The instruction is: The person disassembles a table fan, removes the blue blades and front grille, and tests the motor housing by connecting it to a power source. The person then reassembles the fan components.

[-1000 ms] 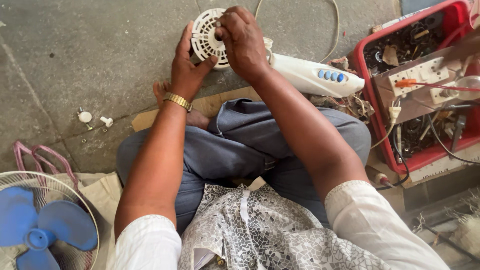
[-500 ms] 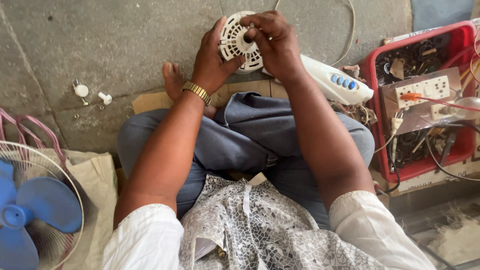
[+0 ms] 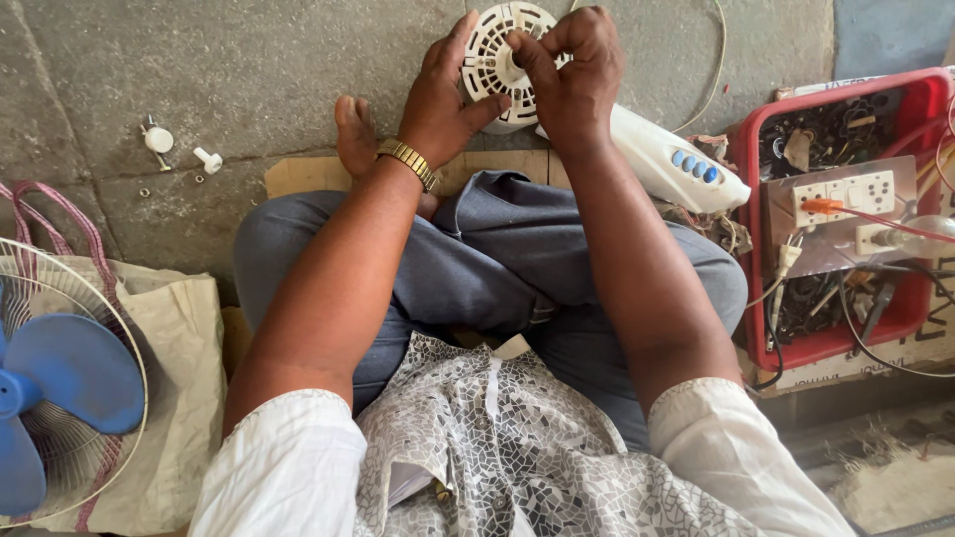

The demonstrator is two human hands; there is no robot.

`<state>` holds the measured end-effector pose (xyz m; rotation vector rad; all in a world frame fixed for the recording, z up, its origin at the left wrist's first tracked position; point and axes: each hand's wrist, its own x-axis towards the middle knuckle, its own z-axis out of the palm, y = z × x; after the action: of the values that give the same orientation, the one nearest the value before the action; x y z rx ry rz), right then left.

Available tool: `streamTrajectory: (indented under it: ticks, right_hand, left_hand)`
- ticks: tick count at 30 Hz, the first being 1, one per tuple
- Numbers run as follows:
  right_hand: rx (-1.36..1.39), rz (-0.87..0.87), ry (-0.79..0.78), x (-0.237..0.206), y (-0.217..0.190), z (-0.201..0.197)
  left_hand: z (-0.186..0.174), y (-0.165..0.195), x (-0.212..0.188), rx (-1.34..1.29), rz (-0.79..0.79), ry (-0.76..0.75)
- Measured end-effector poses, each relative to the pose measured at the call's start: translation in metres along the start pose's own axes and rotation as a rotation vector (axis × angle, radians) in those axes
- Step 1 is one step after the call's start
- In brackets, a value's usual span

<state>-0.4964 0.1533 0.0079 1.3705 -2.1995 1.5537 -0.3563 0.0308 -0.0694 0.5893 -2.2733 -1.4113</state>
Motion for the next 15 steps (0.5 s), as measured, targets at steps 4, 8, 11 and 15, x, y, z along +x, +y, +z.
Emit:
streamTrajectory:
  ticks: [4,8,11,15]
  right_hand:
    - [0.018,0.015,-0.189,0.01,-0.007,-0.015]
    - [0.254,-0.144,-0.308,0.014,-0.004,-0.025]
    - [0.144,-0.031,-0.286,0.011,0.004,-0.021]
    - [0.092,-0.093,-0.158,0.003,0.012,-0.009]
  left_hand:
    - [-0.001,-0.002,0.0,0.011,-0.002,-0.003]
    - [-0.001,-0.002,-0.001,-0.002,-0.028,0.007]
    - [-0.001,0.0,-0.002,0.026,0.003,0.01]
    - [-0.003,0.002,-0.003,0.012,0.007,0.007]
